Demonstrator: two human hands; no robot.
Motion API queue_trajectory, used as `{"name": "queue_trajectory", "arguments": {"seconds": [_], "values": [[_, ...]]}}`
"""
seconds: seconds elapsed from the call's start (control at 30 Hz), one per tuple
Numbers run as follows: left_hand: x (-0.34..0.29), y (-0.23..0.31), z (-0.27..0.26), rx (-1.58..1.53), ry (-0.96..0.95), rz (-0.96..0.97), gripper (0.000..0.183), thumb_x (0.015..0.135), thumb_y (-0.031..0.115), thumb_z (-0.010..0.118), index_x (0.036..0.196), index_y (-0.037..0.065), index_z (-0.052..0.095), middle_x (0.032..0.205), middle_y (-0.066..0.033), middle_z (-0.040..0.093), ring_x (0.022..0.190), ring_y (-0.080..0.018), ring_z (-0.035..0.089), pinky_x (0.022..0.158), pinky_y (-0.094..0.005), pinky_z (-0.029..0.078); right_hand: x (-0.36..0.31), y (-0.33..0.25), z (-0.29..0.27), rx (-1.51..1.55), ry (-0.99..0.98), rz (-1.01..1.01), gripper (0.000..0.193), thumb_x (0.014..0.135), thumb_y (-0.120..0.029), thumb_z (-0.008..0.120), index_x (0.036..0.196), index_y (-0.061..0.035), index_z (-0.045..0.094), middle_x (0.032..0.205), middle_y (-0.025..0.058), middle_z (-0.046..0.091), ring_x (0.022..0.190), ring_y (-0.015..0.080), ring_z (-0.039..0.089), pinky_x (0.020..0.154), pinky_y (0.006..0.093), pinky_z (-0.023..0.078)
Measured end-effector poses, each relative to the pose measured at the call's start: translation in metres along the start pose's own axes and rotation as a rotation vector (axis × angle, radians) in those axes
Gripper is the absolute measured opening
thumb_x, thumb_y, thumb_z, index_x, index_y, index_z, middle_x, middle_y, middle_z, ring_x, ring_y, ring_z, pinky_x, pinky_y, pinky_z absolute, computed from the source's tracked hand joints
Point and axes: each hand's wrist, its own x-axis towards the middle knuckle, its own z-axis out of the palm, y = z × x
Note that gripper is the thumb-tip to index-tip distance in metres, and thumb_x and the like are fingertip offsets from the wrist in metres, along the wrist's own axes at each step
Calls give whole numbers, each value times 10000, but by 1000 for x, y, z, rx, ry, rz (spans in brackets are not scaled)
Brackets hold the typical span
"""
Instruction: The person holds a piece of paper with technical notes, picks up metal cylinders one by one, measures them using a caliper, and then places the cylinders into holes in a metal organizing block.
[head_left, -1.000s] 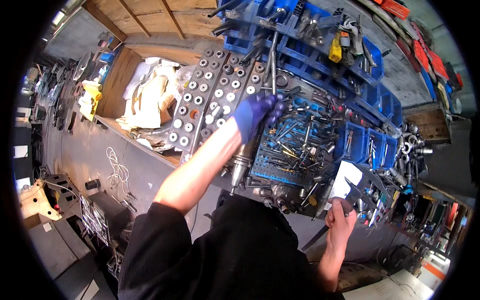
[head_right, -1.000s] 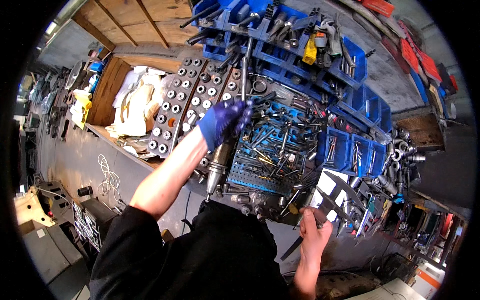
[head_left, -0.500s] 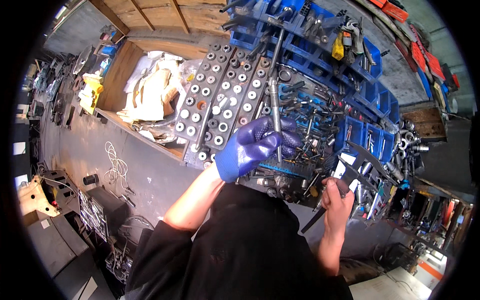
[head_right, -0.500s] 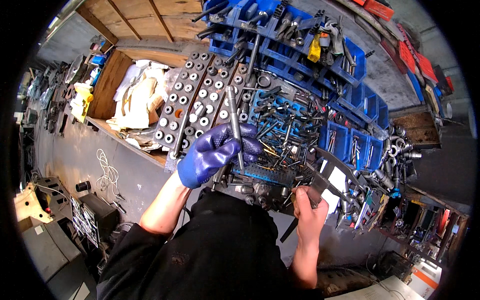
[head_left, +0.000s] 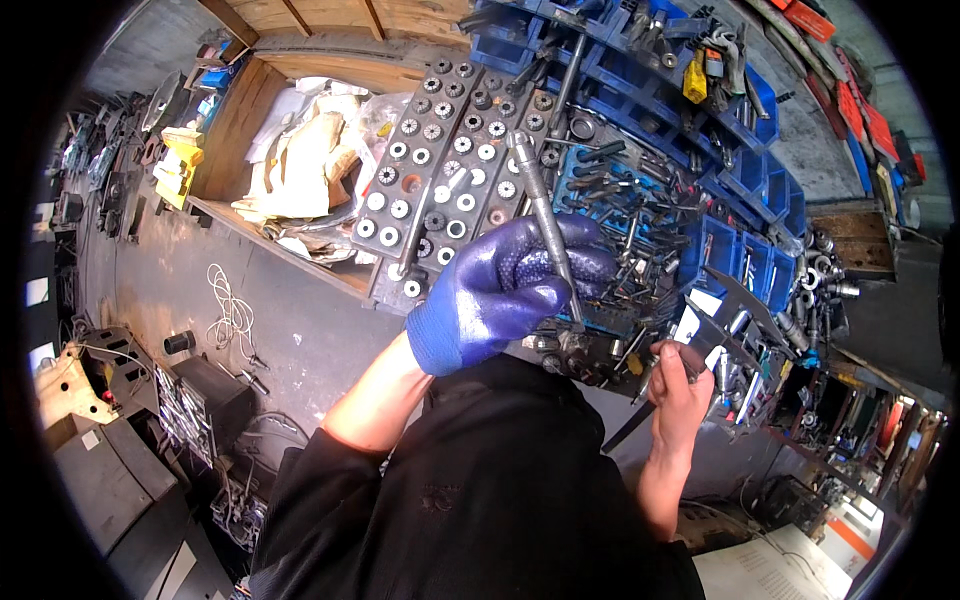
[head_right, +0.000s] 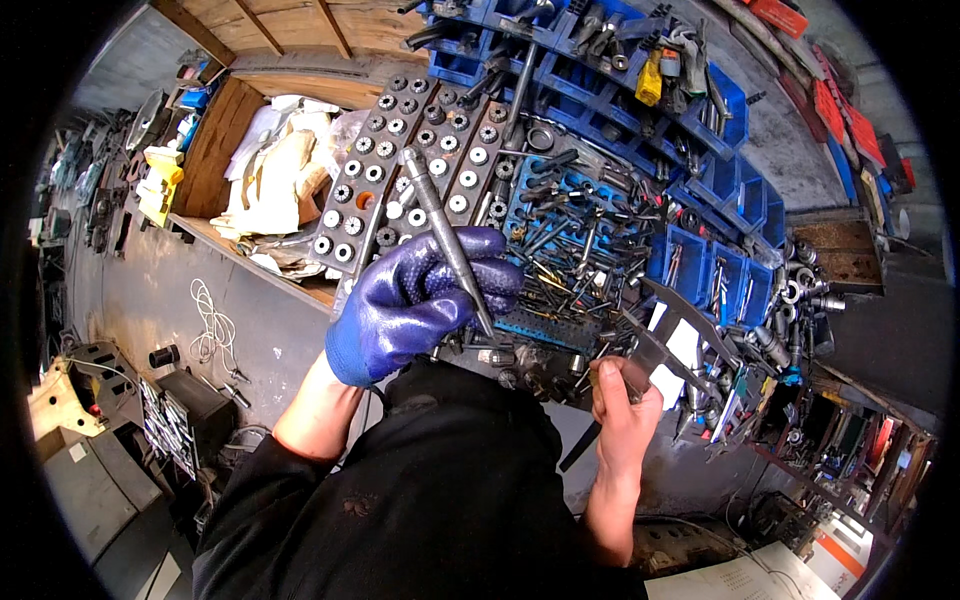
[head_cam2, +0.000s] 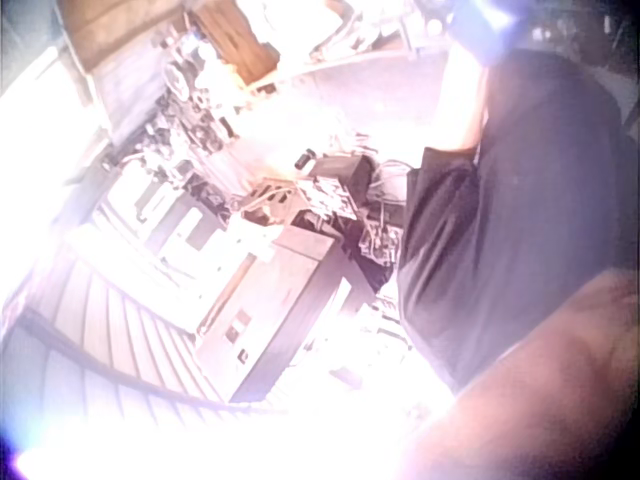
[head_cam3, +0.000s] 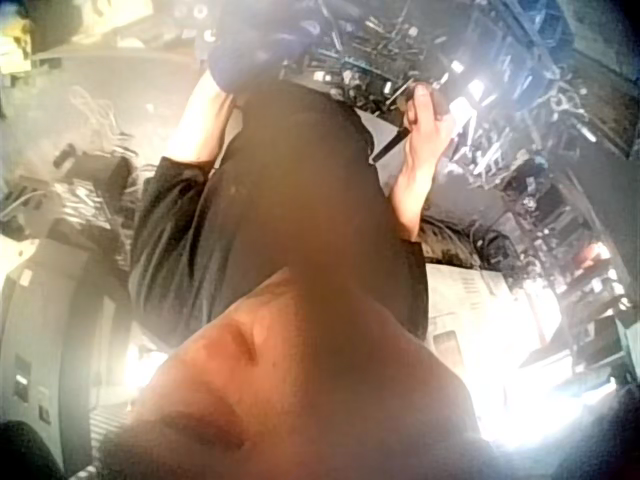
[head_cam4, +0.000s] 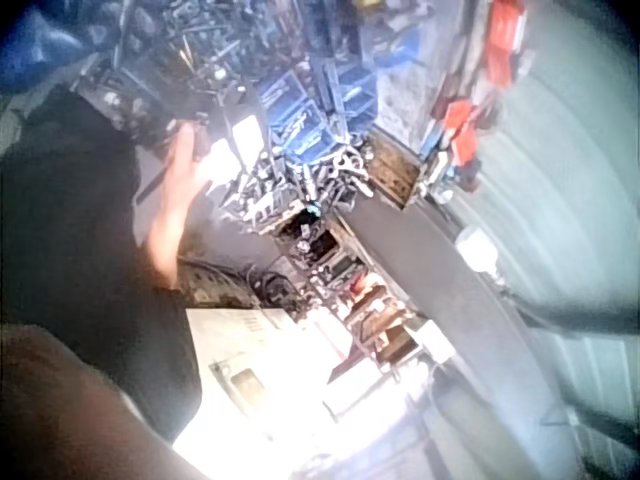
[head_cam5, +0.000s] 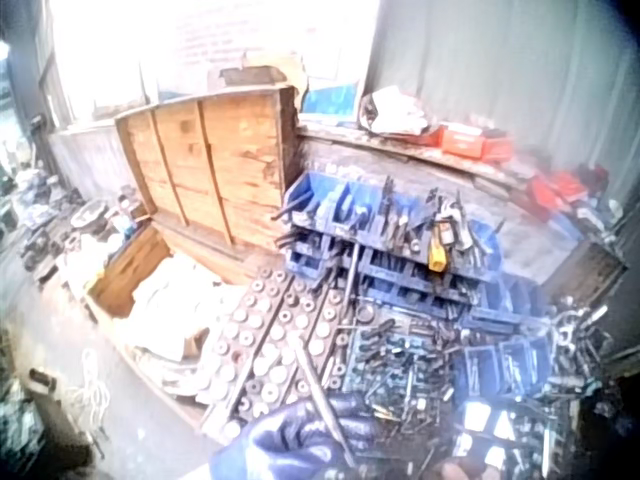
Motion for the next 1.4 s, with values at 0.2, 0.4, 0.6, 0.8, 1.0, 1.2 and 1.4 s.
{"name": "queue_trajectory", "arguments": {"seconds": [0.2, 0.4, 0.6, 0.8, 1.0, 1.2, 1.4], "values": [[-3, 1, 11, -59, 101, 53, 531, 902, 0, 617, 1398, -28, 429, 1272, -158, 613, 1210, -223, 587, 1038, -367, 463, -3, -1, 4, -40, 24, -2, 203, 972, -170, 616, 936, 29, 641, 576, -62, 424, 469, 17, 320, 436, 210, 202], [-4, 4, 21, -11, 236, 119, 472, 913, -21, 618, 1357, -8, 459, 1256, -131, 604, 1219, -221, 580, 1020, -349, 469, -4, 2, -1, 3, 18, 10, 185, 961, -149, 626, 922, 29, 657, 598, -50, 471, 475, 15, 343, 441, 199, 232], [-5, -1, 20, -11, 282, 168, 453, 921, -29, 601, 1352, -8, 463, 1259, -134, 617, 1210, -203, 585, 1009, -333, 471, -5, 2, 0, -53, 21, -4, 211, 974, -186, 614, 935, 21, 629, 568, -70, 394, 468, 14, 305, 436, 212, 196], [-4, -5, 17, 4, 287, 201, 439, 921, -52, 578, 1344, -15, 464, 1249, -147, 624, 1190, -203, 595, 1013, -342, 472, -5, 1, -1, -30, 19, 8, 191, 958, -167, 635, 917, 16, 664, 597, -45, 480, 485, 16, 369, 442, 191, 236], [1, -4, 14, 41, 278, 173, 459, 918, -32, 561, 1363, -27, 447, 1197, -161, 643, 1093, -209, 630, 947, -348, 506, -2, 1, -1, -33, 37, 1, 189, 955, -164, 635, 908, 15, 671, 586, -49, 478, 491, 18, 377, 451, 197, 242], [18, -7, 4, 219, 368, -243, 372, 1045, 268, 465, 1311, 24, 558, 771, -50, 616, 624, -95, 552, 552, -225, 446, 4, 1, -3, -51, 39, 46, 173, 952, -142, 626, 903, 16, 679, 586, -50, 494, 497, 19, 403, 463, 201, 268], [67, -12, -13, 448, 438, -296, 316, 992, 347, 578, 1090, 60, 671, 629, 22, 544, 476, -54, 455, 439, -211, 332, 7, 9, -13, -52, 109, 71, 166, 955, -135, 620, 919, 17, 676, 582, -46, 476, 492, 20, 382, 455, 208, 254]]}}
